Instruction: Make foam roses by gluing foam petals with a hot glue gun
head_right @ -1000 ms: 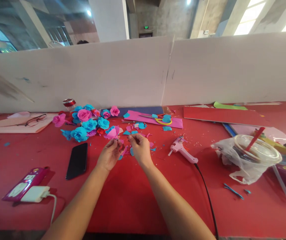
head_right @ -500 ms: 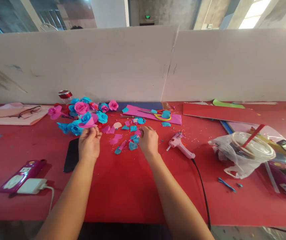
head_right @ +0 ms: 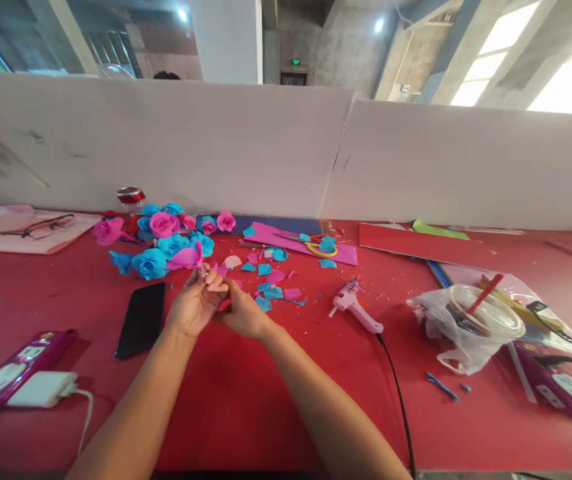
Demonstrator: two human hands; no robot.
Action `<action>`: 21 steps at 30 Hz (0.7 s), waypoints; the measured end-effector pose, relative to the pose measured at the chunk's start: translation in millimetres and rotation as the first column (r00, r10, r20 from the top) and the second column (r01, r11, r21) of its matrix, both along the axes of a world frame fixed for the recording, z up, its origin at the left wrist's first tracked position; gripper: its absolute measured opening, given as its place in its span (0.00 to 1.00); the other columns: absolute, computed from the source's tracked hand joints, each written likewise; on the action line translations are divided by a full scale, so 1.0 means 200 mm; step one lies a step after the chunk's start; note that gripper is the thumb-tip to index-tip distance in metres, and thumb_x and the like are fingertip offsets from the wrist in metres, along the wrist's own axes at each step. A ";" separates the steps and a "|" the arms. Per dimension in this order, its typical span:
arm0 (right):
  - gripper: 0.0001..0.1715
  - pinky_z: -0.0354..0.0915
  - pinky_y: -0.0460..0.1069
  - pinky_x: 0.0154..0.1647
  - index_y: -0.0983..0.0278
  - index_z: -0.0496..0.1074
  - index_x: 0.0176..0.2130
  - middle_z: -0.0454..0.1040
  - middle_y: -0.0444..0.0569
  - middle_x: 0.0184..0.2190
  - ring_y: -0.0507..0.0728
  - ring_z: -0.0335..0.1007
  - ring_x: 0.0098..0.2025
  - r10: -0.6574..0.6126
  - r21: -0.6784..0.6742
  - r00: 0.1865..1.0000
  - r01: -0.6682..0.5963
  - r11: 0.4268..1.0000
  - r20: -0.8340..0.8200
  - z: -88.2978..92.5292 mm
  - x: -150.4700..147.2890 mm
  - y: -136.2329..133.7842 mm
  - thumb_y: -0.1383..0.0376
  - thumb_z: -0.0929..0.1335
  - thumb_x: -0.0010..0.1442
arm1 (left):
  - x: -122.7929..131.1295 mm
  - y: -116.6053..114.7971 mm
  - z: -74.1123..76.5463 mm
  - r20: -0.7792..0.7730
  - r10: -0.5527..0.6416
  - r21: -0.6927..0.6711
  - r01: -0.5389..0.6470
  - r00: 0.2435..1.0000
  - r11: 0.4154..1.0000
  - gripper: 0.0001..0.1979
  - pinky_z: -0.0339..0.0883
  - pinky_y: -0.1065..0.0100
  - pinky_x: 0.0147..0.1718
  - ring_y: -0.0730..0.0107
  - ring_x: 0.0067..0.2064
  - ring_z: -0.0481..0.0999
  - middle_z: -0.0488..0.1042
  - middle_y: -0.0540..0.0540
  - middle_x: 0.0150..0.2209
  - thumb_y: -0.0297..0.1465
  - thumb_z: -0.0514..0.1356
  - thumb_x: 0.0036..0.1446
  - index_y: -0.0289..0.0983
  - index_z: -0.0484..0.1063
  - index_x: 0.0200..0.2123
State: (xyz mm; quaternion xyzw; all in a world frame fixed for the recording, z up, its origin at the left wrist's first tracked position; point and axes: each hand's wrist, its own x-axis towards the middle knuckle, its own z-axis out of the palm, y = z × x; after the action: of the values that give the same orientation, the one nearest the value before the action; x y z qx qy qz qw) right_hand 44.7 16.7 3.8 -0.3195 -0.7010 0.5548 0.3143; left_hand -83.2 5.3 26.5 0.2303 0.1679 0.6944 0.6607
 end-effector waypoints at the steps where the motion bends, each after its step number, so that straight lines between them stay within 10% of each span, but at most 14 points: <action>1: 0.24 0.63 0.44 0.26 0.62 0.67 0.49 0.72 0.41 0.28 0.49 0.66 0.23 0.006 0.010 1.000 -0.007 1.000 0.023 -0.01 0.00 0.01 0.73 0.66 0.51 | 0.00 0.00 0.00 0.032 -0.024 -0.003 0.024 0.999 1.000 0.05 0.63 0.76 0.27 0.81 0.25 0.63 0.63 0.54 0.24 0.23 0.64 0.51 0.35 0.72 0.31; 6: 0.10 0.60 0.44 0.27 0.62 0.71 0.30 0.69 0.41 0.20 0.49 0.63 0.22 -0.274 0.229 0.938 0.224 0.947 0.213 0.08 0.18 0.11 0.71 0.62 0.54 | -0.09 0.02 0.00 0.144 0.094 0.002 -0.095 0.985 0.995 0.08 0.64 0.74 0.27 0.82 0.24 0.63 0.64 0.55 0.24 0.20 0.67 0.46 0.35 0.71 0.29; 11: 0.10 0.60 0.46 0.33 0.62 0.74 0.28 0.71 0.43 0.21 0.53 0.65 0.26 -0.662 0.423 0.730 0.552 0.719 0.172 0.23 0.45 0.31 0.71 0.63 0.51 | -0.22 0.02 0.02 0.176 0.291 -0.003 -0.295 0.941 0.956 0.09 0.70 0.64 0.40 0.82 0.25 0.65 0.66 0.57 0.25 0.21 0.68 0.45 0.37 0.71 0.28; 21: 0.10 0.68 0.45 0.27 0.67 0.72 0.32 0.68 0.42 0.16 0.49 0.68 0.21 -0.915 0.243 0.399 0.894 0.377 -0.050 0.50 0.86 0.74 0.74 0.63 0.51 | -0.26 0.02 0.04 0.032 0.587 0.064 -0.588 0.809 0.806 0.12 0.67 0.71 0.36 0.80 0.28 0.66 0.67 0.56 0.26 0.23 0.69 0.43 0.38 0.68 0.27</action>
State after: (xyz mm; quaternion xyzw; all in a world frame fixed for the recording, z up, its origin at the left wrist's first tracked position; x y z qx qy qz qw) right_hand 215.7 165.6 103.5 -0.6366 -0.4851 0.1919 0.5680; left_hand -135.6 8.6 34.1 0.1865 0.2025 0.8714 0.4061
